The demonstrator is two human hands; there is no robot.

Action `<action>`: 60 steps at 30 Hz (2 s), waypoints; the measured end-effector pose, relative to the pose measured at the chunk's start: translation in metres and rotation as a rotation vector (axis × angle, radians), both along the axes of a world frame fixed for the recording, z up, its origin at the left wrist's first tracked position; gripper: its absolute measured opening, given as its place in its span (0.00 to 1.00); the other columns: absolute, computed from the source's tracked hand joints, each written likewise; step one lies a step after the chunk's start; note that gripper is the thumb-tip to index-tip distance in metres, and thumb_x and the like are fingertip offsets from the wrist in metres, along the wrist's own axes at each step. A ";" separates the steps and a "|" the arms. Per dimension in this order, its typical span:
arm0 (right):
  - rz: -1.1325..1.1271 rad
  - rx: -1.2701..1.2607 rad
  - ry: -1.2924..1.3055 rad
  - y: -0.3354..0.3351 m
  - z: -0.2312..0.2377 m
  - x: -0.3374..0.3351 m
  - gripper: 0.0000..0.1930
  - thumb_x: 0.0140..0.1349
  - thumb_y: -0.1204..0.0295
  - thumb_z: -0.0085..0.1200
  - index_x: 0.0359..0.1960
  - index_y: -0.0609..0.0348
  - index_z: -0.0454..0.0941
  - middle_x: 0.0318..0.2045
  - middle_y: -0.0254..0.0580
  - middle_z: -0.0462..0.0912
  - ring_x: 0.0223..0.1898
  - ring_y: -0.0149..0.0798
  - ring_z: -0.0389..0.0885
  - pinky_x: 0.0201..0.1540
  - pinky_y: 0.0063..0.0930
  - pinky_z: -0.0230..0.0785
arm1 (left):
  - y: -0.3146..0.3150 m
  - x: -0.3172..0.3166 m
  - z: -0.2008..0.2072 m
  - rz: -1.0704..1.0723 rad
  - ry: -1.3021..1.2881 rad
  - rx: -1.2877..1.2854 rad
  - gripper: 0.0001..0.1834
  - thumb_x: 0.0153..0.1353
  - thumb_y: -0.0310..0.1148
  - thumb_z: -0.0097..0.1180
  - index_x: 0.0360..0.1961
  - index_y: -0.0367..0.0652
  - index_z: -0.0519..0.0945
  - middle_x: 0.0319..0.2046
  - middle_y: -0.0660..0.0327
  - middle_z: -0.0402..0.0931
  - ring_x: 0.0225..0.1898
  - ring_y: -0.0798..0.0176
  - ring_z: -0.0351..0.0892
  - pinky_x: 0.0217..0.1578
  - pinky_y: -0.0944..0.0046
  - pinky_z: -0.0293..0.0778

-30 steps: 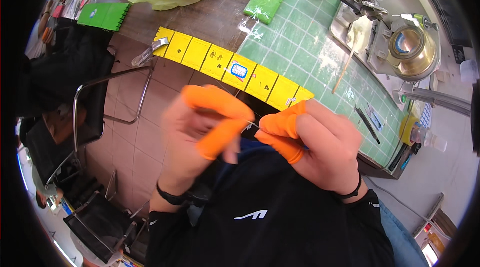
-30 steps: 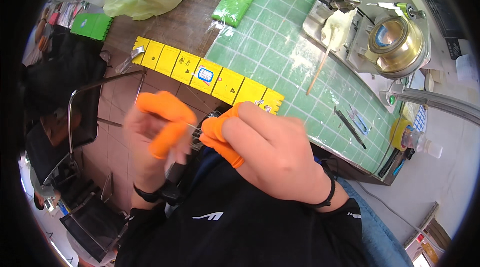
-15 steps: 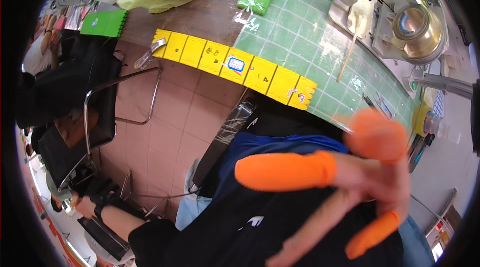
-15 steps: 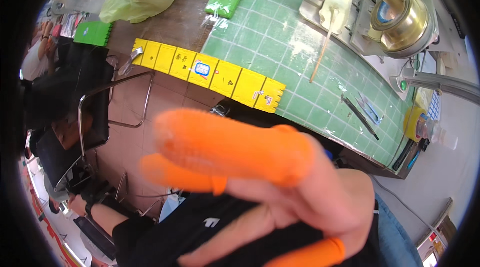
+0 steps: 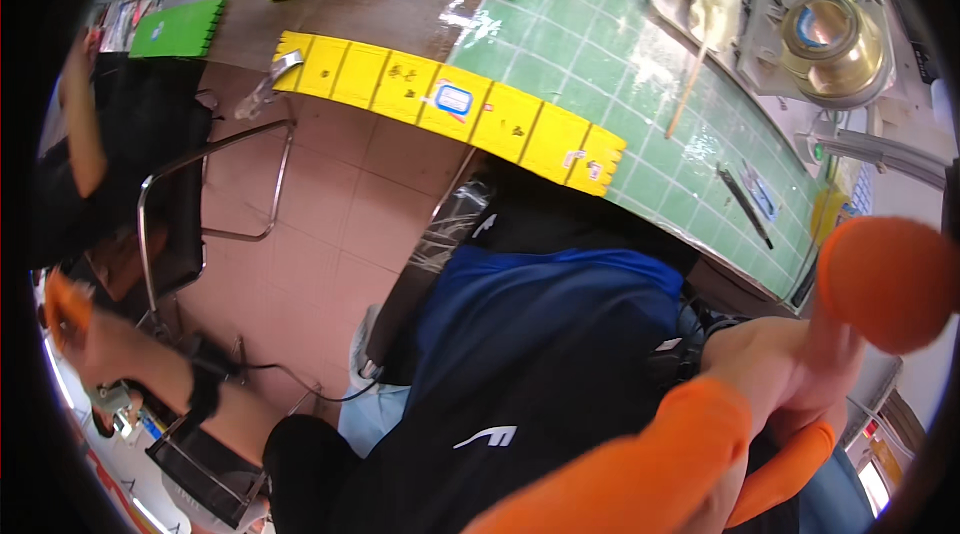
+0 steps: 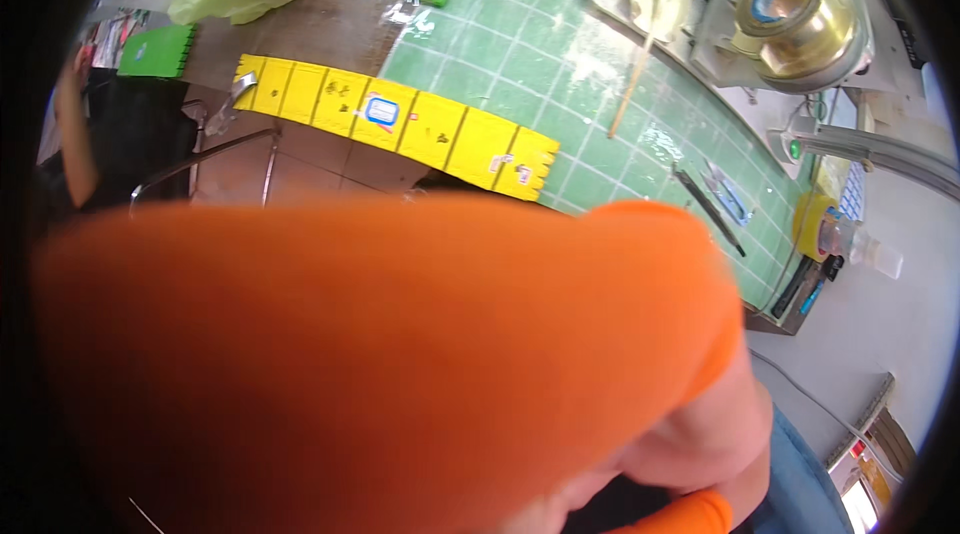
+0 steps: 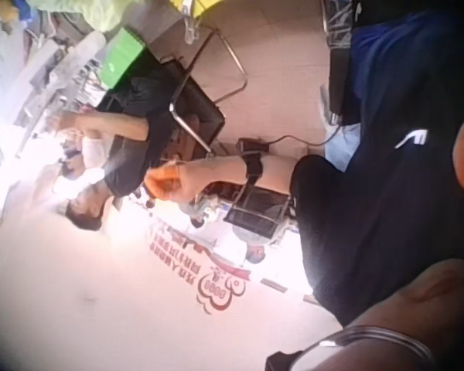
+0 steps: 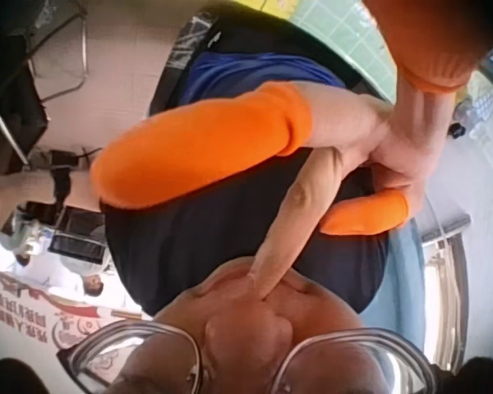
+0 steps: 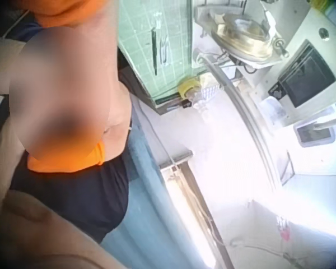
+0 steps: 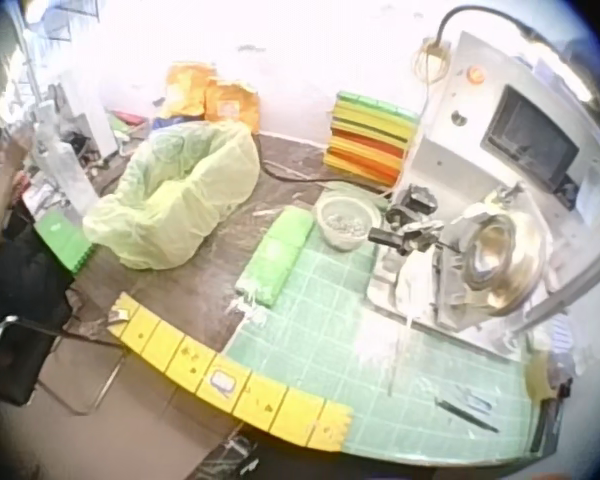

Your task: Assembling small metal components using a specialized fixture and glue on a fabrication floor.

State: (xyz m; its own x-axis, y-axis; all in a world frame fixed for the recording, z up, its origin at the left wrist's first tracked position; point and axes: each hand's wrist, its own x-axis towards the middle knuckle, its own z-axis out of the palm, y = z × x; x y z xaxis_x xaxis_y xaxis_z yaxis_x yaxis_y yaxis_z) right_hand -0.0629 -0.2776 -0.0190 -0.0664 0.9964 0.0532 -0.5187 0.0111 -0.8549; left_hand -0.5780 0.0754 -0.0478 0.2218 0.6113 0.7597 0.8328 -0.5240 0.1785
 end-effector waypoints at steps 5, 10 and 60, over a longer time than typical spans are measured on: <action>-0.165 0.128 -0.064 0.022 -0.022 -0.003 0.41 0.59 0.80 0.63 0.73 0.65 0.54 0.69 0.76 0.61 0.57 0.57 0.81 0.61 0.50 0.74 | -0.053 0.237 -0.053 -0.558 0.022 0.018 0.15 0.53 0.14 0.69 0.42 0.34 0.87 0.38 0.55 0.86 0.34 0.64 0.84 0.31 0.70 0.79; -0.286 -0.320 -1.455 0.036 -0.050 -0.007 0.39 0.46 0.81 0.71 0.64 0.58 0.70 0.63 0.56 0.71 0.61 0.57 0.73 0.63 0.43 0.67 | -0.083 0.268 -0.106 -0.552 -0.013 -0.288 0.18 0.51 0.12 0.67 0.43 0.40 0.88 0.36 0.58 0.83 0.28 0.69 0.78 0.29 0.71 0.75; -0.459 -0.307 -1.484 -0.013 -0.086 0.065 0.23 0.60 0.71 0.65 0.57 0.59 0.76 0.48 0.48 0.74 0.50 0.52 0.72 0.55 0.41 0.71 | -0.099 0.483 0.033 -1.234 -0.015 -0.836 0.19 0.67 0.22 0.52 0.59 0.39 0.80 0.42 0.56 0.88 0.27 0.67 0.83 0.28 0.70 0.75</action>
State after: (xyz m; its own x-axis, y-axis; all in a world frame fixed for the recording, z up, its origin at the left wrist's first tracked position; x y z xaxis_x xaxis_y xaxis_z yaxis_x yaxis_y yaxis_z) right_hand 0.0021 -0.2902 -0.1052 0.4237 0.9056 0.0184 0.7446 -0.3366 -0.5764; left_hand -0.0950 -0.0241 -0.0153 0.9063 0.2978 0.2997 -0.0530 -0.6236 0.7799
